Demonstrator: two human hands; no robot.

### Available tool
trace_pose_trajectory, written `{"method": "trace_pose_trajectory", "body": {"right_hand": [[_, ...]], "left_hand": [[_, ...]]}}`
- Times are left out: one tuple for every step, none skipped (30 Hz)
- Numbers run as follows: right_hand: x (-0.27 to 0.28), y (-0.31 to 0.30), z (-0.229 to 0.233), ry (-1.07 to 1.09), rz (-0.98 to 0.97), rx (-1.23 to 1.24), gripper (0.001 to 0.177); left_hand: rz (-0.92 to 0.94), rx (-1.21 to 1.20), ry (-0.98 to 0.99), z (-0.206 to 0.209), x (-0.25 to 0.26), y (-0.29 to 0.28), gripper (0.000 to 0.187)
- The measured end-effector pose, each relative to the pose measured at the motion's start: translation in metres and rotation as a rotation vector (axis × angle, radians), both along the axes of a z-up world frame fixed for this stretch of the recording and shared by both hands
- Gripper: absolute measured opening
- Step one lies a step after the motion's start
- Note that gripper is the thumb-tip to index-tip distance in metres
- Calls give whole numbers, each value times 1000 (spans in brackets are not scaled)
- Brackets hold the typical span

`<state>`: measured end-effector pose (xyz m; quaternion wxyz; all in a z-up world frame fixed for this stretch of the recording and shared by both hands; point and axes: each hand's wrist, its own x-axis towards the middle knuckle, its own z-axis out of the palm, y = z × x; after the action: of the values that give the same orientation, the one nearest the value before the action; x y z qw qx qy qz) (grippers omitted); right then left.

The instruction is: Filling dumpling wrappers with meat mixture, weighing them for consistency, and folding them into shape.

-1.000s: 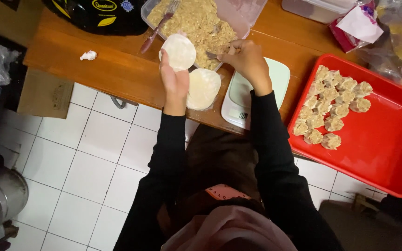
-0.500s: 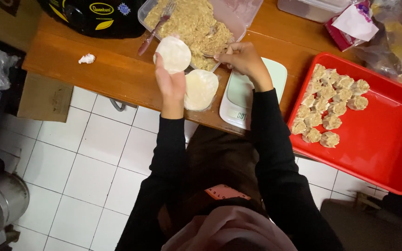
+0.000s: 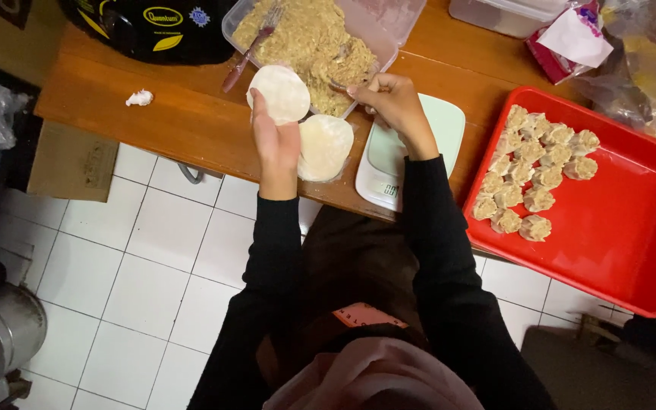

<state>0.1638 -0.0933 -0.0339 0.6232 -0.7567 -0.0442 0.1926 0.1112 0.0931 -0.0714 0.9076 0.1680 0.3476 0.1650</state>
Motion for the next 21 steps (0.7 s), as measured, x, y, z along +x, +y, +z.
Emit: {"method": "trace_pose_trajectory", "body": {"right_hand": [[0, 0, 4, 2, 0, 1, 49], [-1, 0, 8, -15, -8, -4, 47], [-2, 1, 12, -31, -15, -9, 44], [-2, -1, 14, -28, -15, -8, 44], [-2, -3, 17, -140, -20, 7, 45], [-2, -5, 19, -251, -25, 22, 47], [-6, -7, 25, -251, -25, 23, 47], [-10, -9, 30, -308, -19, -39, 41], [-14, -12, 36, -365, -12, -103, 36], [-23, -13, 41, -365, -11, -104, 36], [-32, -14, 46, -410, 32, -70, 23], [-41, -14, 51, -454, 75, -36, 11], [-45, -13, 42, -452, 78, -38, 11], [-50, -12, 34, -438, 46, -45, 6], [-55, -12, 26, -423, 13, -53, 5], [-62, -11, 26, -419, 15, -55, 5], [-68, -11, 26, -467, 23, -123, 6], [-75, -11, 27, -515, 30, -191, 7], [-78, -9, 23, -514, 33, -193, 7], [-81, -8, 19, -529, 28, -199, 10], [-85, -6, 15, -543, 22, -205, 13]], "left_hand": [[0, 1, 2, 3, -1, -1, 67], [-5, 17, -5, 5, -3, -1, 67], [-10, 33, -11, 8, -4, -2, 68], [-9, 34, -9, 8, -5, -2, 68], [-17, 31, -18, 10, -5, -3, 66], [-24, 27, -27, 11, -5, -3, 64], [-24, 29, -27, 9, -5, -3, 64], [-51, 49, -34, 7, -5, -2, 65], [-79, 66, -41, 5, -4, -3, 66], [-78, 65, -41, 2, -4, -4, 66], [-140, 75, -109, -1, -4, -6, 62], [-202, 84, -176, -4, -3, -7, 59], [-199, 82, -174, -8, -4, -9, 59], [-215, -53, -184, -13, -4, -10, 55], [-232, -188, -194, -17, -4, -11, 51], [-230, -191, -190, -14, -5, -15, 51], [-260, -200, -209, -10, -5, -19, 52], [-289, -209, -228, -6, -6, -23, 53], [-287, -212, -228, -13, -5, -24, 53], [-286, -242, -238, -21, -4, -26, 51], [-286, -273, -247, -28, -3, -28, 50]]}}
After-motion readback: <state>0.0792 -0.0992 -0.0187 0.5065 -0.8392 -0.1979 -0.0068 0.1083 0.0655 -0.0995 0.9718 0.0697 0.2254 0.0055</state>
